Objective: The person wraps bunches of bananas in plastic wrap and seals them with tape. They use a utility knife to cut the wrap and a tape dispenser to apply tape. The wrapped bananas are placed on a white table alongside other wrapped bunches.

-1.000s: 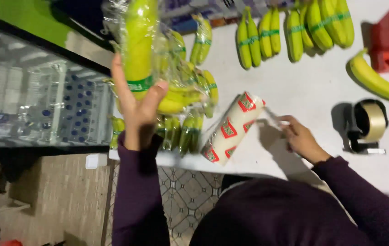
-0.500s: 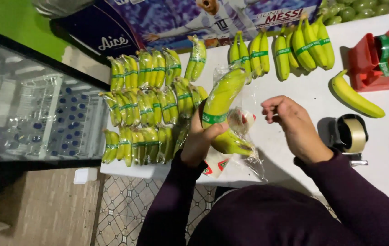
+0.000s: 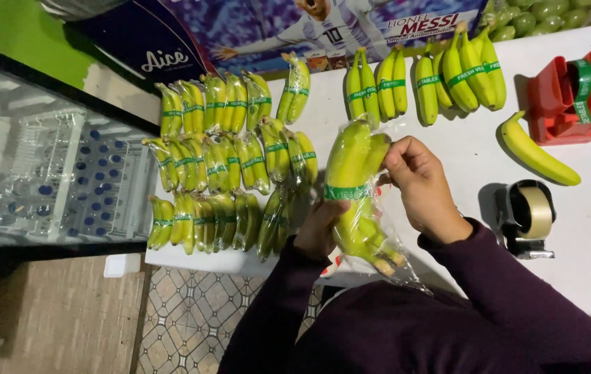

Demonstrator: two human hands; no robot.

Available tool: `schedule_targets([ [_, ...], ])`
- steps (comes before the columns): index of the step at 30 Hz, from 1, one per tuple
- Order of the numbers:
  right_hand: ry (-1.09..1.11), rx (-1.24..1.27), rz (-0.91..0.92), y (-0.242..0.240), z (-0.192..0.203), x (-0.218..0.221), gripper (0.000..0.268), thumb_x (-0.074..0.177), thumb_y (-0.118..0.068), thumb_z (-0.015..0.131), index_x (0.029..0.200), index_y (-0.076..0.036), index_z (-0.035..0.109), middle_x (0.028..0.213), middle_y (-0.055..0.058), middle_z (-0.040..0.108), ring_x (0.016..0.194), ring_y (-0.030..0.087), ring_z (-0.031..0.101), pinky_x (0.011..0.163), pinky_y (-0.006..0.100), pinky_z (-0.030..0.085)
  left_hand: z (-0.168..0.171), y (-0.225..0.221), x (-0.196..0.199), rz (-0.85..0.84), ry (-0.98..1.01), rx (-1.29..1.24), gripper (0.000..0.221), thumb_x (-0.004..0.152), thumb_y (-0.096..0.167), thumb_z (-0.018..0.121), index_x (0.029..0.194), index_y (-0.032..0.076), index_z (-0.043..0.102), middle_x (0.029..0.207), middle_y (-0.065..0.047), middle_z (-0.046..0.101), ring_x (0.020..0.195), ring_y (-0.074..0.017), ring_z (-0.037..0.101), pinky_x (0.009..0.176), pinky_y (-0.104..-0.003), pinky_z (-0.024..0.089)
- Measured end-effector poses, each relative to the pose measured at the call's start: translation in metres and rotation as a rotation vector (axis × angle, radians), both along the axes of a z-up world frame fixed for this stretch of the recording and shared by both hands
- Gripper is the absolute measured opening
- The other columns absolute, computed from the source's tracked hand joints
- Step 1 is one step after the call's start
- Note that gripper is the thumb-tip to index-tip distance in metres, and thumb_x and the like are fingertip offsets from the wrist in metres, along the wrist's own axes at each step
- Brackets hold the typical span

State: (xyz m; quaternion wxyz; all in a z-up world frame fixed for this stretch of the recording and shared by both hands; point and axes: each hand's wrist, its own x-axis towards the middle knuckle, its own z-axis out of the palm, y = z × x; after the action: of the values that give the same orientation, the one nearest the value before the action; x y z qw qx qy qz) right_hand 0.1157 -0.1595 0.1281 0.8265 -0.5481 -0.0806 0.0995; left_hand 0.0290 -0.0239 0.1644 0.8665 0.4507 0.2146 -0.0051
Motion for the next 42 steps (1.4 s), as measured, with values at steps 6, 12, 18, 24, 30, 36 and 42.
schedule_targets([
  [6, -0.025, 0.038, 0.025, -0.015, 0.002, 0.001, 0.017, 0.104, -0.007, 0.066, 0.09, -0.006, 0.055, 0.085, 0.004, 0.057, 0.073, 0.012, 0.053, 0.062, 0.025, 0.052, 0.041, -0.017, -0.006, -0.099, 0.022, -0.02, 0.035, 0.078, 0.012, 0.08, 0.105, -0.006, 0.069, 0.081, -0.023, 0.068, 0.07, -0.0332, 0.07, 0.062, -0.049, 0.06],
  [12, -0.143, -0.083, 0.059, -0.026, 0.021, -0.003, 0.011, 0.106, -0.005, 0.061, 0.109, -0.003, 0.05, 0.114, 0.016, 0.064, 0.094, 0.016, 0.057, 0.082, 0.028, 0.055, 0.04, -0.03, 0.007, 0.005, 0.201, 0.216, 0.072, 0.063, 0.018, 0.093, 0.121, -0.007, 0.059, 0.092, -0.016, 0.059, 0.082, -0.0243, 0.064, 0.07, -0.044, 0.056],
  [18, -0.145, -0.243, 0.321, -0.069, -0.007, -0.013, 0.041, 0.093, -0.015, 0.069, 0.126, 0.001, 0.051, 0.092, 0.016, 0.063, 0.081, 0.022, 0.058, 0.071, 0.034, 0.052, 0.016, -0.01, 0.01, 0.098, -0.001, 0.525, 0.063, 0.07, 0.015, 0.093, 0.121, -0.001, 0.06, 0.105, -0.01, 0.063, 0.103, -0.0185, 0.06, 0.091, -0.041, 0.052],
  [24, -0.136, -0.615, 0.413, -0.07, 0.022, -0.034, 0.022, 0.086, 0.006, 0.064, 0.104, -0.005, 0.062, 0.073, 0.01, 0.07, 0.068, 0.023, 0.065, 0.069, 0.041, 0.058, -0.013, -0.007, 0.01, 0.091, -0.079, 0.681, 0.081, 0.068, 0.025, 0.094, 0.133, -0.005, 0.056, 0.118, -0.024, 0.066, 0.112, -0.0342, 0.066, 0.101, -0.05, 0.049],
  [30, -0.152, -0.563, 0.307, -0.098, 0.043, -0.012, 0.009, 0.095, -0.006, 0.07, 0.103, -0.006, 0.067, 0.095, 0.004, 0.068, 0.087, 0.013, 0.063, 0.082, 0.027, 0.052, -0.009, 0.021, 0.002, -0.218, -0.704, 0.904, 0.072, 0.072, 0.01, 0.087, 0.137, 0.004, 0.056, 0.136, -0.013, 0.063, 0.132, -0.0272, 0.061, 0.117, -0.039, 0.051],
  [36, -0.315, -0.44, 0.33, -0.104, 0.085, -0.014, 0.012, 0.092, -0.005, 0.069, 0.105, -0.004, 0.067, 0.09, 0.005, 0.065, 0.085, 0.014, 0.061, 0.08, 0.027, 0.05, -0.005, 0.013, 0.005, -0.189, -0.877, 1.141, 0.063, 0.084, 0.031, 0.084, 0.135, 0.006, 0.058, 0.133, -0.014, 0.063, 0.124, -0.0287, 0.068, 0.111, -0.042, 0.059],
  [42, -0.362, -0.714, 0.446, -0.083, 0.093, -0.007, 0.035, 0.084, -0.006, 0.073, 0.117, -0.013, 0.066, 0.089, -0.003, 0.062, 0.071, 0.009, 0.053, 0.07, 0.026, 0.049, -0.004, 0.011, 0.0, -0.141, -0.787, 1.378, 0.049, 0.081, 0.015, 0.084, 0.127, 0.012, 0.067, 0.129, -0.01, 0.065, 0.116, -0.0233, 0.071, 0.102, -0.035, 0.059],
])
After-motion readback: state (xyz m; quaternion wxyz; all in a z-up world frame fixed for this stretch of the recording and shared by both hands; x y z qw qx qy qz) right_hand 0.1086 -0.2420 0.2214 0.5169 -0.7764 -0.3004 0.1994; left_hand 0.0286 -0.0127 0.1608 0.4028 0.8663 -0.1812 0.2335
